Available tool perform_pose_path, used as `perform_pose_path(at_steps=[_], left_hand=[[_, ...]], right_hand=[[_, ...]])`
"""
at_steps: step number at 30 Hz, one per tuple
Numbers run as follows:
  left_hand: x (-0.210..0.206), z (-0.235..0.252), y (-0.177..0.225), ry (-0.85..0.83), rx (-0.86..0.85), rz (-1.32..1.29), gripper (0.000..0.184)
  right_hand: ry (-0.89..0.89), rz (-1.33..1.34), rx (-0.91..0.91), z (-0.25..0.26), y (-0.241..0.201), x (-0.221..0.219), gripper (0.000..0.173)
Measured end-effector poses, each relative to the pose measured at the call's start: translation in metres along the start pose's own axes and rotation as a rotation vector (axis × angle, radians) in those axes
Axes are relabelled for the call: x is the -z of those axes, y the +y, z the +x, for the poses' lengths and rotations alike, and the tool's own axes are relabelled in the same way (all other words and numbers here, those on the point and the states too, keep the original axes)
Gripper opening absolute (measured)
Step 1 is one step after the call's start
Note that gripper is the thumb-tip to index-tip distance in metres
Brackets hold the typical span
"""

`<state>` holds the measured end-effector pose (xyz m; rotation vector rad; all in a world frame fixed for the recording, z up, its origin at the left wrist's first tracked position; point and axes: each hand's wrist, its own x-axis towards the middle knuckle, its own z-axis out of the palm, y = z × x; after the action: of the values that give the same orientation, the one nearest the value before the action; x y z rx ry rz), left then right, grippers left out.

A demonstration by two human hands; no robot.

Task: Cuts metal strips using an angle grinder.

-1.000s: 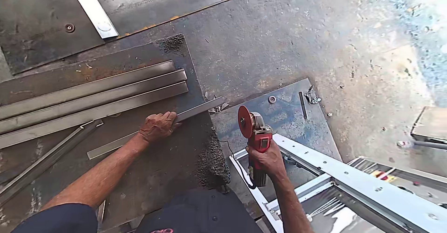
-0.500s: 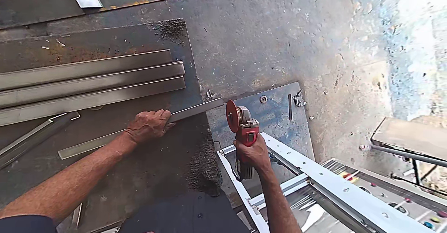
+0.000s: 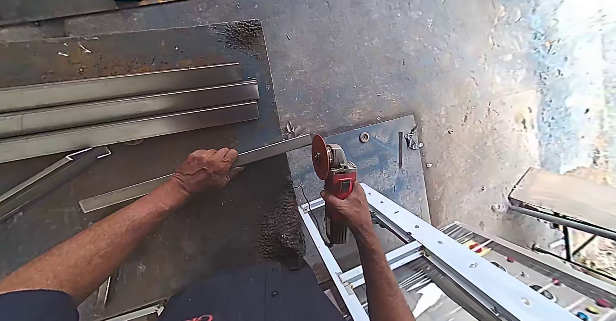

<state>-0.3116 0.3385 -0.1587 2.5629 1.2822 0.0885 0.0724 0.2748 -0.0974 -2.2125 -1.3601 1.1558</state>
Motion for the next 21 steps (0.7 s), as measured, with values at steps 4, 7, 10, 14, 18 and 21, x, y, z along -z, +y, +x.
perform_pose_path(at_steps=[4, 7, 10, 14, 18, 21], left_hand=[[0.0, 0.001, 0.001, -0.007, 0.001, 0.003, 0.052], [0.0, 0.001, 0.0, 0.005, -0.006, -0.002, 0.053], [0.0, 0.002, 0.0, 0.011, -0.008, -0.014, 0.055], [-0.001, 0.001, -0.002, 0.004, -0.005, -0.015, 0.057], [0.0, 0.002, -0.002, -0.011, -0.003, -0.024, 0.057], [0.0, 0.003, -0.002, -0.001, -0.001, -0.02, 0.058]], right_hand=[[0.008, 0.022, 0.001, 0.002, 0.001, -0.002, 0.072], [0.006, 0.006, 0.002, 0.004, -0.002, -0.001, 0.071], [0.008, -0.021, 0.003, 0.007, -0.005, 0.001, 0.072], [0.019, -0.017, 0.036, 0.012, -0.003, 0.0, 0.073], [0.028, -0.038, 0.043, 0.013, -0.003, -0.001, 0.073], [0.027, -0.024, 0.044, 0.014, -0.003, -0.001, 0.073]])
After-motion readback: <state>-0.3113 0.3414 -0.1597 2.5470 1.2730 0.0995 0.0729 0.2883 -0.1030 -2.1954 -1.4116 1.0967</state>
